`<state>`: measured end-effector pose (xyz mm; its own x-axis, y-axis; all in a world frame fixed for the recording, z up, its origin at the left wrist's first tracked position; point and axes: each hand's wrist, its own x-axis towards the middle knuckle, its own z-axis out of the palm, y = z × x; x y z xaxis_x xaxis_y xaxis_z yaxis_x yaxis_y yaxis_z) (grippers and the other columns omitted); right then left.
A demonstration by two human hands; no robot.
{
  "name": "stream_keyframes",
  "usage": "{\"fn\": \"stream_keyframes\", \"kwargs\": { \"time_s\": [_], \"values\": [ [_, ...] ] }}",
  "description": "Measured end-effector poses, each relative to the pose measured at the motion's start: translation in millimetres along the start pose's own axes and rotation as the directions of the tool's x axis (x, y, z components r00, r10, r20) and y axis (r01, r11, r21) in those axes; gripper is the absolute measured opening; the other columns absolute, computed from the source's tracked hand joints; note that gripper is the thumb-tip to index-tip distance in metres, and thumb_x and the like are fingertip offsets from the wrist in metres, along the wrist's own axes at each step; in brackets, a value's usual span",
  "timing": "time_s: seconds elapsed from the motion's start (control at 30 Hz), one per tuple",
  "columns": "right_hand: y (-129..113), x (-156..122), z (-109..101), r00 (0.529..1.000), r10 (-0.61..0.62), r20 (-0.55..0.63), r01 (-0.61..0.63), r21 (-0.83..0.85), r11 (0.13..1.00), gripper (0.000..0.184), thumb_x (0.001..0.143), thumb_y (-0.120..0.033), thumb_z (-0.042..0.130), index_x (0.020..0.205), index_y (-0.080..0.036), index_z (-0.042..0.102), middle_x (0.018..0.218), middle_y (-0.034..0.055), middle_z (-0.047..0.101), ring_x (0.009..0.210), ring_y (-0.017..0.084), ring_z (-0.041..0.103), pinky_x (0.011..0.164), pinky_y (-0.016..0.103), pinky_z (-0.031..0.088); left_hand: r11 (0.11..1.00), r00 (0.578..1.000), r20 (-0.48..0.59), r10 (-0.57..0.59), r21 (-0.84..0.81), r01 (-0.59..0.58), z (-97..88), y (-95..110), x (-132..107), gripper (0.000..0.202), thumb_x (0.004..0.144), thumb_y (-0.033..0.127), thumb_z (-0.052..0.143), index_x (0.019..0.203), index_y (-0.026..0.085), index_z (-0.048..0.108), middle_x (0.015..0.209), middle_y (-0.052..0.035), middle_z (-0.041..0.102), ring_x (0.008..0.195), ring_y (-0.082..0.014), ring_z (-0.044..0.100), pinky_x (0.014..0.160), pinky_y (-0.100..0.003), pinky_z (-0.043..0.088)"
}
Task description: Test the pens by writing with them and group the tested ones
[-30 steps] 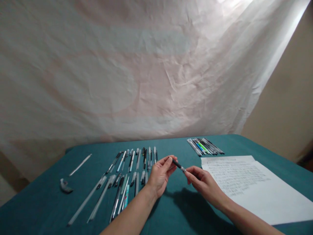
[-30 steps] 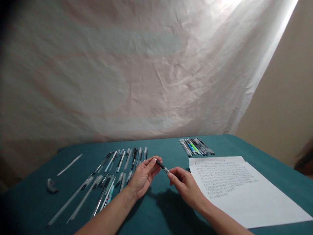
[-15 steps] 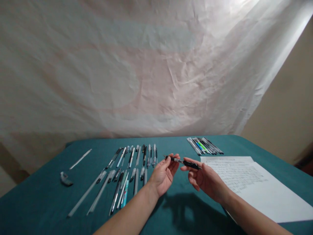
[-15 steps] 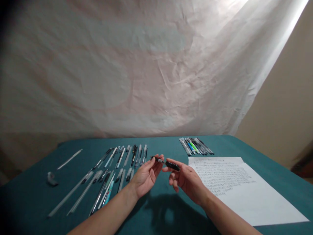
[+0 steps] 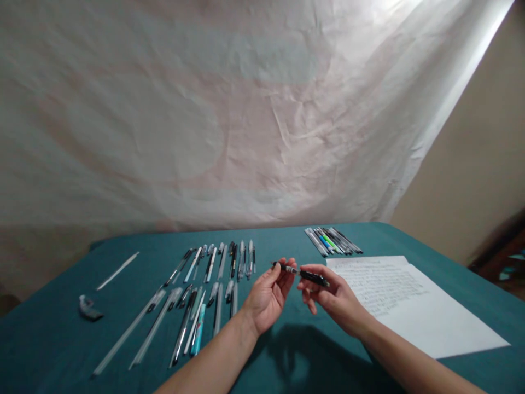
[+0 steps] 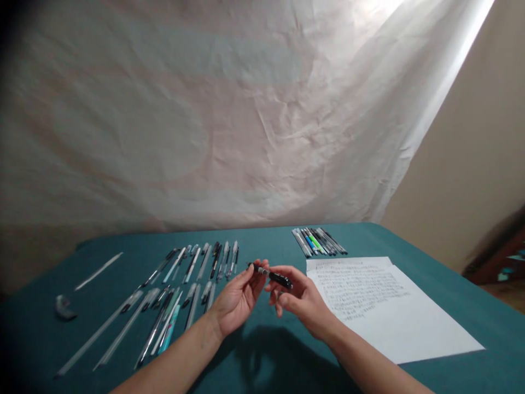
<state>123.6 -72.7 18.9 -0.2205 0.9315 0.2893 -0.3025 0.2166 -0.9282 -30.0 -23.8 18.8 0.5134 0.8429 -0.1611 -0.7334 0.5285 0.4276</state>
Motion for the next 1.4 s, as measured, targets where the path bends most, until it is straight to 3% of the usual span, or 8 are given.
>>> {"fn": "stream_keyframes", "kwargs": {
  "time_s": [0.17,0.3,0.43,0.53,0.7,0.93,1.23,1.4],
  "values": [
    [-10,5,0,0.997,-0.080,0.001,0.074,-0.396,0.915,0.029,0.084,-0.031,0.052,0.111,-0.020,0.055,0.072,0.0027,0.061,0.059,0.012,0.057,0.052,0.025,0.048,0.981,0.996,0.092,-0.001,0.193,-0.017,1.6,-11,-3,0.016,0.084,0.021,0.053,0.096,0.012,0.058,0.098,-0.0089,0.065,0.084,-0.0148,0.063,0.078,-0.027,0.050],
    [-25,23,-47,0.977,-0.202,-0.071,0.105,-0.664,0.740,0.030,0.088,-0.033,0.041,0.113,-0.020,0.052,0.075,0.0042,0.063,0.061,0.014,0.059,0.054,0.026,0.048,0.898,0.997,0.080,0.003,0.439,-0.038,-1.3,-22,-5,0.028,0.081,0.031,0.057,0.102,0.012,0.056,0.102,-0.0114,0.063,0.097,-0.0165,0.059,0.091,-0.030,0.041],
    [-31,36,-118,0.975,-0.188,-0.115,-0.032,-0.917,0.398,0.022,0.078,-0.027,0.054,0.099,-0.021,0.058,0.092,0.0062,0.064,0.067,0.015,0.059,0.057,0.025,0.046,0.629,0.987,0.159,0.002,0.767,-0.125,-10.2,-34,-6,0.033,0.078,0.034,0.060,0.102,0.013,0.055,0.102,-0.0113,0.062,0.096,-0.0186,0.058,0.089,-0.034,0.042],
    [-25,37,-153,0.996,-0.037,-0.085,-0.067,-0.935,0.347,0.021,0.076,-0.022,0.051,0.096,-0.020,0.057,0.089,0.0040,0.064,0.055,0.011,0.054,0.052,0.023,0.043,0.384,0.955,0.295,-0.005,0.883,-0.271,-13.9,-39,-10,0.030,0.080,0.032,0.057,0.103,0.014,0.055,0.105,-0.0103,0.061,0.097,-0.0182,0.056,0.088,-0.033,0.042],
    [-10,40,-154,0.997,-0.047,-0.067,-0.047,-0.939,0.340,0.012,0.073,-0.018,0.049,0.083,-0.018,0.056,0.068,-0.0001,0.059,0.053,0.011,0.051,0.052,0.022,0.040,-0.058,0.859,0.506,-0.083,0.858,-0.511,-7.6,-37,-23,0.030,0.083,0.028,0.051,0.112,0.018,0.054,0.113,-0.0080,0.058,0.104,-0.0186,0.052,0.093,-0.033,0.038],
    [3,58,-101,0.997,-0.076,0.023,0.049,-0.930,0.364,0.021,0.077,-0.017,0.047,0.096,-0.019,0.057,0.074,0.0017,0.061,0.062,0.013,0.054,0.060,0.024,0.043,-0.331,0.745,0.607,-0.275,0.668,-0.666,-2.0,-35,-30,0.036,0.085,0.029,0.047,0.120,0.019,0.048,0.127,-0.0070,0.050,0.119,-0.0194,0.040,0.104,-0.035,0.026],
    [-33,24,-84,0.972,-0.204,-0.120,0.014,-0.832,0.555,0.045,0.088,-0.031,0.040,0.131,-0.022,0.035,0.084,0.0047,0.066,0.054,0.011,0.057,0.052,0.025,0.048,-0.379,0.689,0.655,-0.310,0.579,-0.722,-2.5,-35,-28,0.025,0.084,0.032,0.047,0.103,0.019,0.058,0.111,-0.0091,0.059,0.108,-0.0232,0.049,0.096,-0.039,0.032],
    [-54,-19,-87,0.928,-0.187,-0.322,-0.076,-0.654,0.752,0.040,0.083,-0.046,0.047,0.102,-0.012,0.058,0.071,0.0059,0.062,0.056,0.014,0.058,0.045,0.025,0.047,-0.326,0.642,0.666,-0.380,0.552,-0.767,2.3,-35,-30,0.029,0.085,0.031,0.046,0.110,0.021,0.056,0.113,-0.0101,0.058,0.111,-0.0245,0.048,0.097,-0.039,0.030]
  ]
}}
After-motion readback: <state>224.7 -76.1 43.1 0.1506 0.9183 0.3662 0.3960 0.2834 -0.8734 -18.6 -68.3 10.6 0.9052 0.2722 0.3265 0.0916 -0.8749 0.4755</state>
